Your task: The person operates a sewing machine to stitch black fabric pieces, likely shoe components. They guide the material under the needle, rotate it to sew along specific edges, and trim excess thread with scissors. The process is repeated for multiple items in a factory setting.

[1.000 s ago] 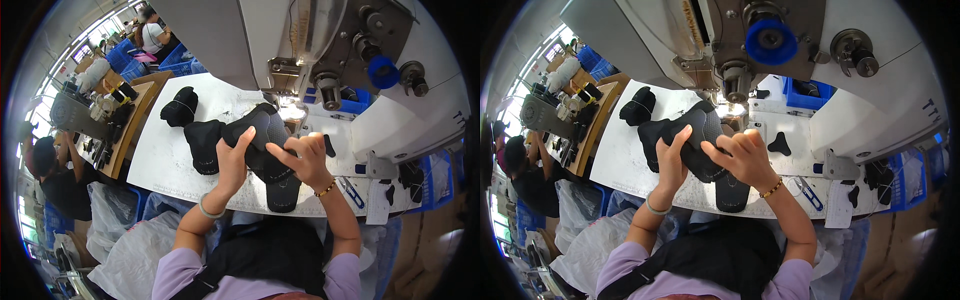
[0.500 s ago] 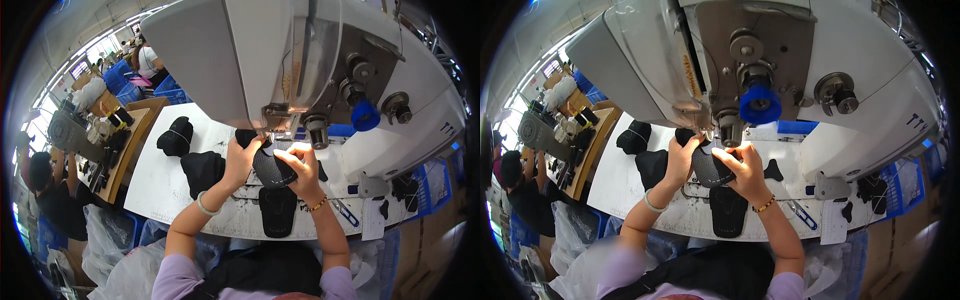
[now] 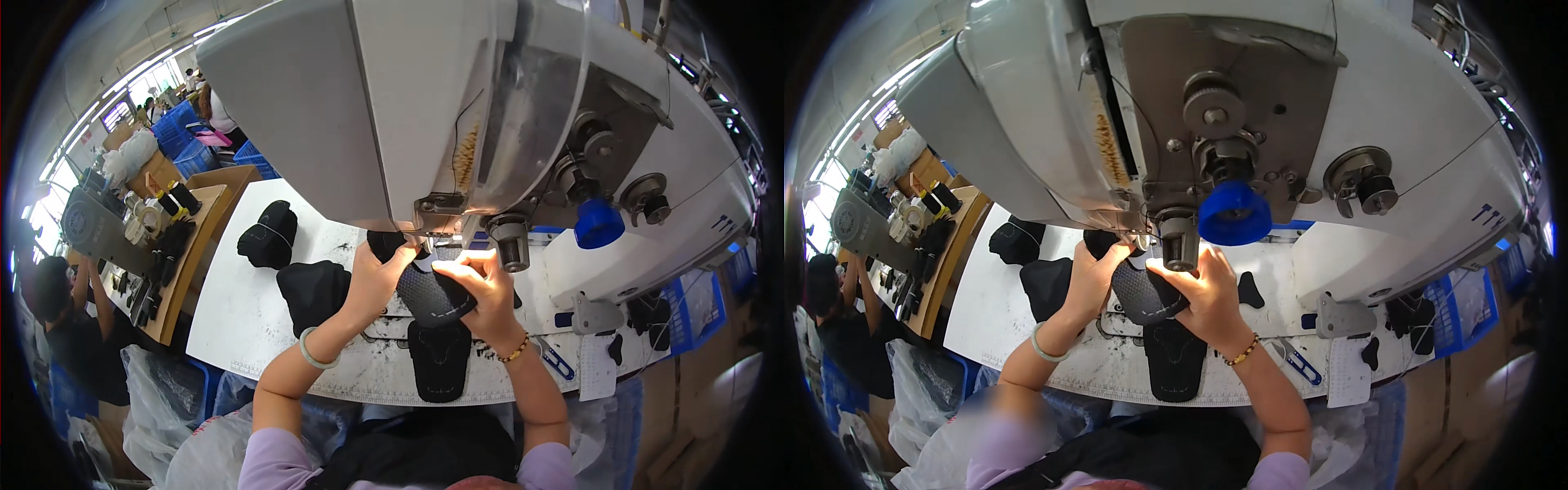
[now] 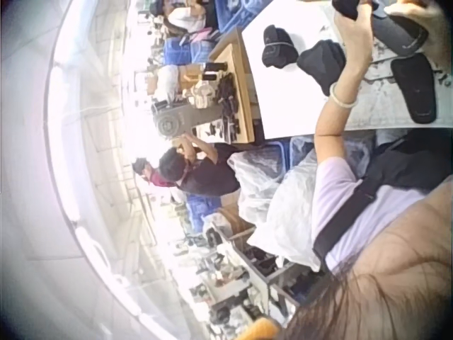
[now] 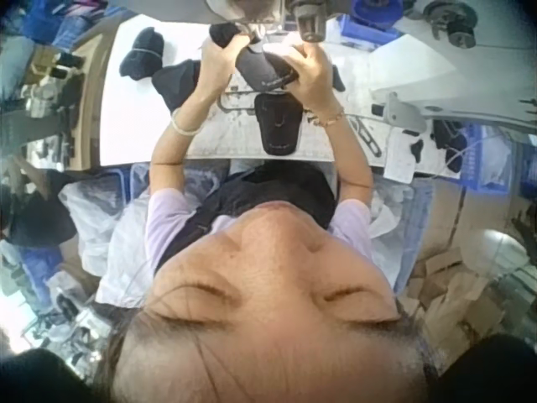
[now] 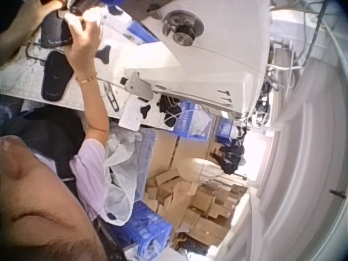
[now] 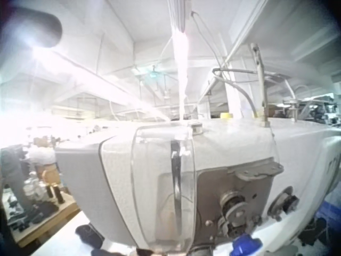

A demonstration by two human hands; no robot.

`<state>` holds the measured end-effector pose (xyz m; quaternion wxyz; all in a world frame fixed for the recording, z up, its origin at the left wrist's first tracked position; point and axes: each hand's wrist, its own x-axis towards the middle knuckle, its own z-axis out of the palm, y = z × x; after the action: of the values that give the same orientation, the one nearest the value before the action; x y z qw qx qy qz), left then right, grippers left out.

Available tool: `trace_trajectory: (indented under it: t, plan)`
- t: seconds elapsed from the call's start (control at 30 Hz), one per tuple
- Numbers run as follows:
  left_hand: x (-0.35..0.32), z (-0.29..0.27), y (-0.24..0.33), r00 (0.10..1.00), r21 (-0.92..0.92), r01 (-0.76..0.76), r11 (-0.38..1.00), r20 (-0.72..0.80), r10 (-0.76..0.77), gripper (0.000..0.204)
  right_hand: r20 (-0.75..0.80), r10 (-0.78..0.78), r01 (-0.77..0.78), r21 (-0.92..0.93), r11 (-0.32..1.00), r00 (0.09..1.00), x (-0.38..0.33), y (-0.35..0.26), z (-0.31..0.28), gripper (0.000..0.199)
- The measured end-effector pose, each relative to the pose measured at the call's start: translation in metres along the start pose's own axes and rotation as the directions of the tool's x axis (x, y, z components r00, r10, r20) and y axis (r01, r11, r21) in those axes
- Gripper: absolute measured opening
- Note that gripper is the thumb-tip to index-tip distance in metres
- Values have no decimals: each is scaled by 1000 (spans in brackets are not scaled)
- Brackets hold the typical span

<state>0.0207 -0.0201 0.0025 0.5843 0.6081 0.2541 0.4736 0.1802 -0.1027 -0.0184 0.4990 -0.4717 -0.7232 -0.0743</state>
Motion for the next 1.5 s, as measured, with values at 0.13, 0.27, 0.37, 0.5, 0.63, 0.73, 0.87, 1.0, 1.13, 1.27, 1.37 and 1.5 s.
trace_trajectory:
  t: [0.13,0.27,0.37,0.5,0.63,0.73,0.87,1.0,1.13,1.27,1.37,1.5]
  plan:
    - [0,-4,6,993,44,20,999,117,-25,9,41,79,-78,-29,997,996,-4,7,-2,41]
    - [1,-4,7,987,-21,59,998,152,-56,9,-73,63,-60,33,998,995,-7,1,5,43]
    - [7,-16,0,979,17,51,999,198,-54,11,-73,8,-11,-42,999,997,0,-6,4,40]
    - [16,-17,-6,968,-239,140,961,239,-81,23,-58,8,-15,-121,993,998,-2,-11,6,48]
    - [19,-14,-2,965,-257,154,954,247,-89,17,-78,-16,3,-168,986,997,-5,-10,11,53]
    - [22,-15,-8,968,-257,145,956,237,-83,16,-91,-53,32,-222,974,994,-12,-8,12,51]
    - [22,-14,-11,973,-251,133,959,219,-77,16,-131,-152,110,-281,953,980,-14,-4,11,48]
    - [17,-12,-15,988,-213,28,977,155,6,16,-111,-143,109,-273,956,983,-16,3,7,44]
    - [9,-12,-14,990,-83,-70,994,114,80,15,-138,-164,122,-268,956,977,-18,11,8,43]
    - [10,-14,-18,993,-82,-50,995,104,59,14,-131,-120,89,-224,971,984,-18,7,8,44]
    - [7,-8,-10,995,-45,-58,997,73,62,13,-114,-136,88,-353,931,984,-17,3,8,46]
    - [0,-3,0,995,69,-96,993,29,95,13,-129,-223,135,-485,864,966,-14,-12,11,46]
